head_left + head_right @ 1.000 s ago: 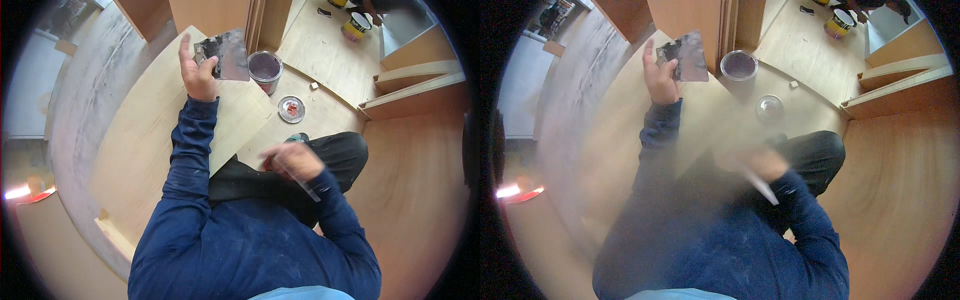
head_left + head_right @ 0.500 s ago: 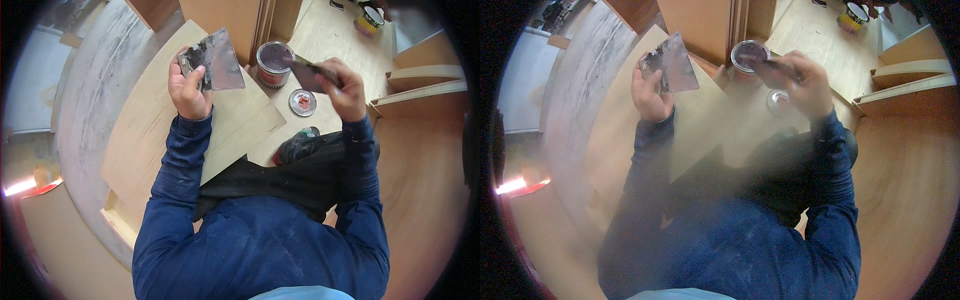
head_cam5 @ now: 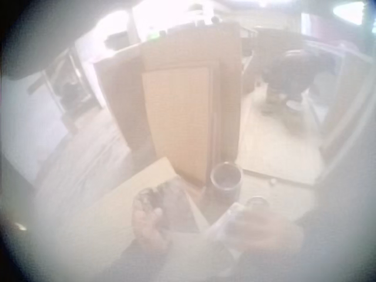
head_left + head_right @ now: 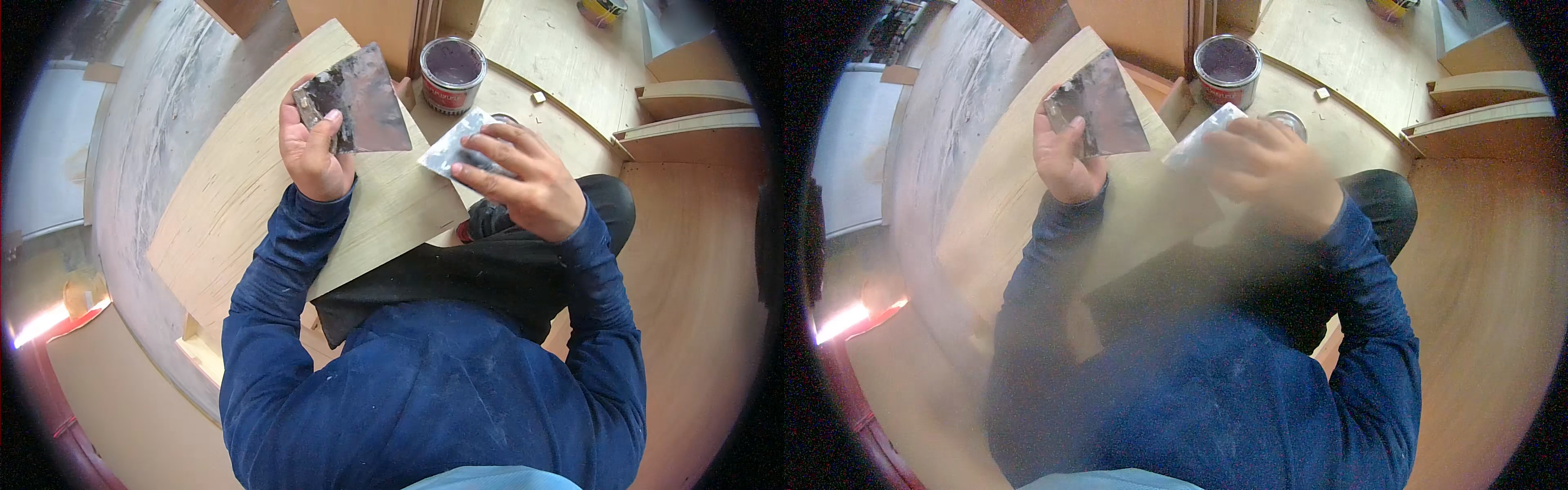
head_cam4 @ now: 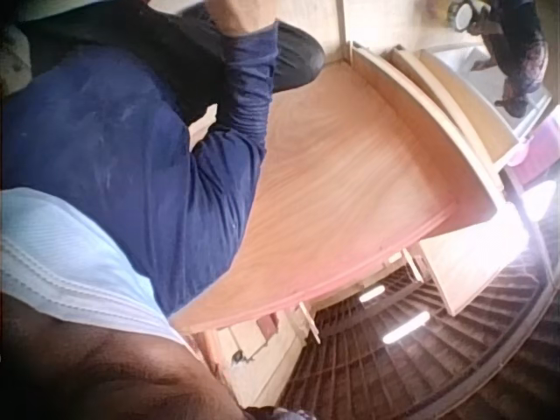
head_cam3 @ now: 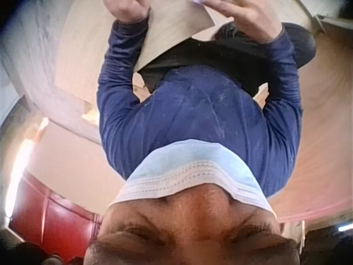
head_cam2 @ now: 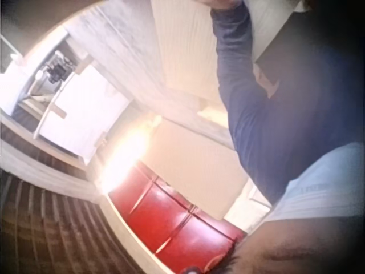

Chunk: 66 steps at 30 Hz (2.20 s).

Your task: The recorder is applying wood filler to plywood boards using a putty knife and mixing it on another blade.

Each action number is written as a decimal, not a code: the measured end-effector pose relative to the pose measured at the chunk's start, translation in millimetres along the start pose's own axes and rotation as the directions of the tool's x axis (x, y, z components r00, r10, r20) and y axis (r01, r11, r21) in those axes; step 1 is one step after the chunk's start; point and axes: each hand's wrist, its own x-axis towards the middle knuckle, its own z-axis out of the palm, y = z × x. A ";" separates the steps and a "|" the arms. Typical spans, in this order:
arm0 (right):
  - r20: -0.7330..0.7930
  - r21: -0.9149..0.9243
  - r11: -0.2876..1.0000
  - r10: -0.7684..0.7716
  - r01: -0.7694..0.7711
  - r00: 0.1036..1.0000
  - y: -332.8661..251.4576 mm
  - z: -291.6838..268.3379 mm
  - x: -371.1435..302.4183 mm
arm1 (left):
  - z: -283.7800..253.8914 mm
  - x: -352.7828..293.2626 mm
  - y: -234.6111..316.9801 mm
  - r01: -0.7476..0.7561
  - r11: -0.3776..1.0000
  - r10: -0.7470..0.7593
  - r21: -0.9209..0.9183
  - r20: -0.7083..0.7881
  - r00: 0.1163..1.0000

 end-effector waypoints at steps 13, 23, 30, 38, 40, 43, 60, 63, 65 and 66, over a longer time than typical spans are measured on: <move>0.483 -0.128 0.987 0.144 -0.093 0.864 -74.4 -28.4 -40.1 | 1.3 7.0 -5.5 -0.022 0.999 0.018 -0.045 -0.088 0.996; 0.143 -0.149 0.974 0.195 -0.173 0.970 -75.5 -26.3 -60.8 | 6.8 11.9 -2.6 -0.091 0.993 0.082 -0.071 -0.127 0.989; 0.096 -0.242 0.954 0.207 -0.179 0.974 -86.5 -6.2 -69.3 | 4.5 10.8 -4.4 -0.094 0.994 0.086 -0.064 -0.122 0.989; 0.038 -0.306 0.922 0.261 -0.237 0.965 -69.3 25.4 -42.0 | 2.6 11.1 -5.0 -0.070 0.994 0.060 -0.081 -0.117 0.991; -0.007 -0.317 0.918 0.247 -0.236 0.969 -60.7 31.2 -26.0 | 3.3 12.3 -4.8 -0.040 0.997 0.032 -0.067 -0.113 0.993; -0.072 -0.219 0.943 0.239 -0.249 0.968 -41.6 31.1 -7.5 | 2.3 11.4 -5.4 -0.081 0.983 0.059 -0.167 -0.131 0.990; 0.012 -0.376 0.926 -0.016 0.019 1.000 11.6 17.8 45.3 | 13.5 14.1 -15.7 -0.085 0.875 -0.037 -0.477 -0.240 0.970; 0.011 -0.392 0.919 -0.044 0.045 0.999 17.4 24.7 80.7 | 9.9 14.3 -15.4 -0.060 0.890 -0.048 -0.452 -0.223 0.974; -0.014 -0.404 0.913 -0.077 0.065 0.997 39.2 33.4 111.3 | 15.7 14.6 -13.1 -0.073 0.905 -0.017 -0.419 -0.207 0.978; -0.047 -0.393 0.916 -0.110 0.082 0.993 57.4 39.7 126.4 | 19.7 15.3 -12.9 -0.082 0.919 0.008 -0.385 -0.190 0.982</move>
